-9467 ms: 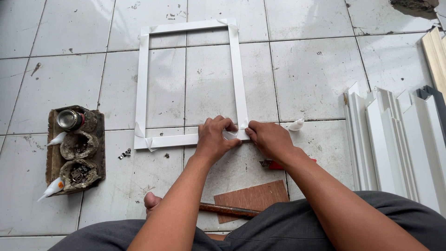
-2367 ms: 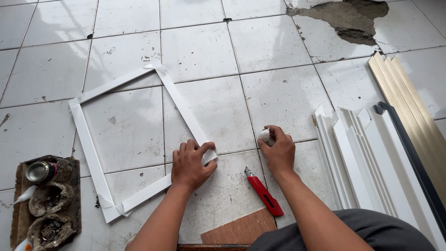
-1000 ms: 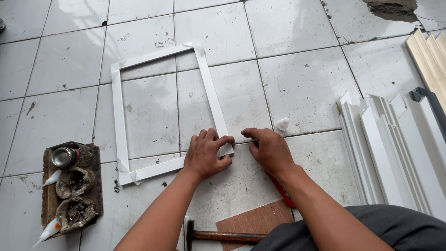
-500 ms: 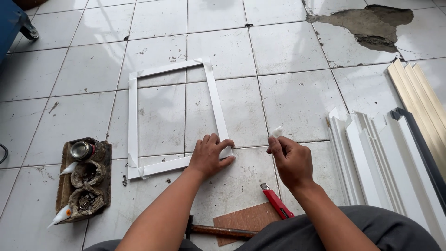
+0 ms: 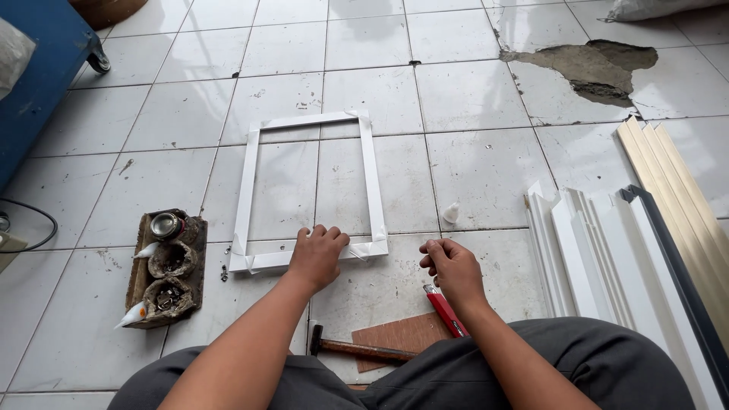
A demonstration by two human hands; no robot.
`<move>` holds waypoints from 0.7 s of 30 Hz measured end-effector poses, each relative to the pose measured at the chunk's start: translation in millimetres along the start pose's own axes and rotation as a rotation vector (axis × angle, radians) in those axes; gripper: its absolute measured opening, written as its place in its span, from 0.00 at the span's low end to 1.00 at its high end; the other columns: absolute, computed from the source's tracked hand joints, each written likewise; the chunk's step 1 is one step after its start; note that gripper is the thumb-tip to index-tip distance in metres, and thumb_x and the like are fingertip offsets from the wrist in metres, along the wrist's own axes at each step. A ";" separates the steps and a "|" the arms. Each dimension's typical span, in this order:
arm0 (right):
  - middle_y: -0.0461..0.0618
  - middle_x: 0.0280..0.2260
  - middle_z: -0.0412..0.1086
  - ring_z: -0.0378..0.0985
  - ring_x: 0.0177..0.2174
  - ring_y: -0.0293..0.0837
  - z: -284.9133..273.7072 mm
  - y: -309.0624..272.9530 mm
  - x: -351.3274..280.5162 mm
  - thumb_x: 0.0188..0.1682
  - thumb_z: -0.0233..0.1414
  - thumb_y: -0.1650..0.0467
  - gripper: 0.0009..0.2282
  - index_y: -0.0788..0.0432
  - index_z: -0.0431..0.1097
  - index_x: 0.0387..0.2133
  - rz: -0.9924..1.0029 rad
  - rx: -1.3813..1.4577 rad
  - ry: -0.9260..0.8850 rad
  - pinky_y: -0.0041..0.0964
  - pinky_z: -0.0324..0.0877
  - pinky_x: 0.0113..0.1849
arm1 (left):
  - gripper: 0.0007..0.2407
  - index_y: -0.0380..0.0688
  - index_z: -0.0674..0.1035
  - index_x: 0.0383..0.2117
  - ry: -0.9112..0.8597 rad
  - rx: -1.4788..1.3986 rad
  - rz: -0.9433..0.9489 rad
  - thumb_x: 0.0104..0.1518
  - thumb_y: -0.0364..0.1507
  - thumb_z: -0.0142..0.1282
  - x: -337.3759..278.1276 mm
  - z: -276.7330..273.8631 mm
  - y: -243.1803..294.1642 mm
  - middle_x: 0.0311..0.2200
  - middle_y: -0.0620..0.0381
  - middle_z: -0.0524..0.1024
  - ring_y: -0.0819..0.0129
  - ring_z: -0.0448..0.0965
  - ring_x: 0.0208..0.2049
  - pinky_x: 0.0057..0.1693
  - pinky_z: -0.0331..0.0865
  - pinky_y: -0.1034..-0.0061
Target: Assembling a white rectangular frame by applying glue to the corners, joining them, and trimming excess material with a utility knife.
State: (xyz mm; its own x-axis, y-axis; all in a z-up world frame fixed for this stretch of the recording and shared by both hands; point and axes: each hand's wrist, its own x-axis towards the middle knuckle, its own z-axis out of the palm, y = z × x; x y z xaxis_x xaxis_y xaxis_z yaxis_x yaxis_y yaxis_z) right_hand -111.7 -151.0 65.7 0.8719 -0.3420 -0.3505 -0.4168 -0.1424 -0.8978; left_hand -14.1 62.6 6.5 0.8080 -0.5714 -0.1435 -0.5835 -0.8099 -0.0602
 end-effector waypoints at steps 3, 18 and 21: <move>0.62 0.42 0.65 0.72 0.36 0.50 -1.5 -27.0 -16.7 0.44 0.46 0.66 0.19 0.63 0.59 0.48 0.128 0.067 -0.102 0.36 0.68 0.33 | 0.17 0.50 0.74 0.41 0.018 -0.035 0.022 0.41 0.22 0.52 -9.4 -27.2 8.5 0.39 0.56 0.73 0.58 0.69 0.46 0.54 0.56 0.53; 0.48 0.19 0.63 0.69 0.24 0.40 14.5 -21.8 -13.6 0.38 0.53 0.61 0.18 0.62 0.64 0.36 0.181 0.330 -0.343 0.26 0.61 0.23 | 0.19 0.50 0.60 0.42 0.520 -1.281 -0.875 0.41 0.27 0.47 -91.1 -101.6 85.7 0.43 0.51 0.55 0.53 0.54 0.48 0.53 0.51 0.56; 0.48 0.19 0.64 0.69 0.24 0.41 14.9 -15.7 -8.3 0.39 0.52 0.61 0.18 0.62 0.65 0.36 0.179 0.325 -0.328 0.28 0.62 0.24 | 0.26 0.38 0.55 0.49 0.242 -1.980 -0.925 0.47 0.40 0.47 -97.3 -133.2 91.9 0.44 0.45 0.57 0.57 0.62 0.46 0.51 0.58 0.60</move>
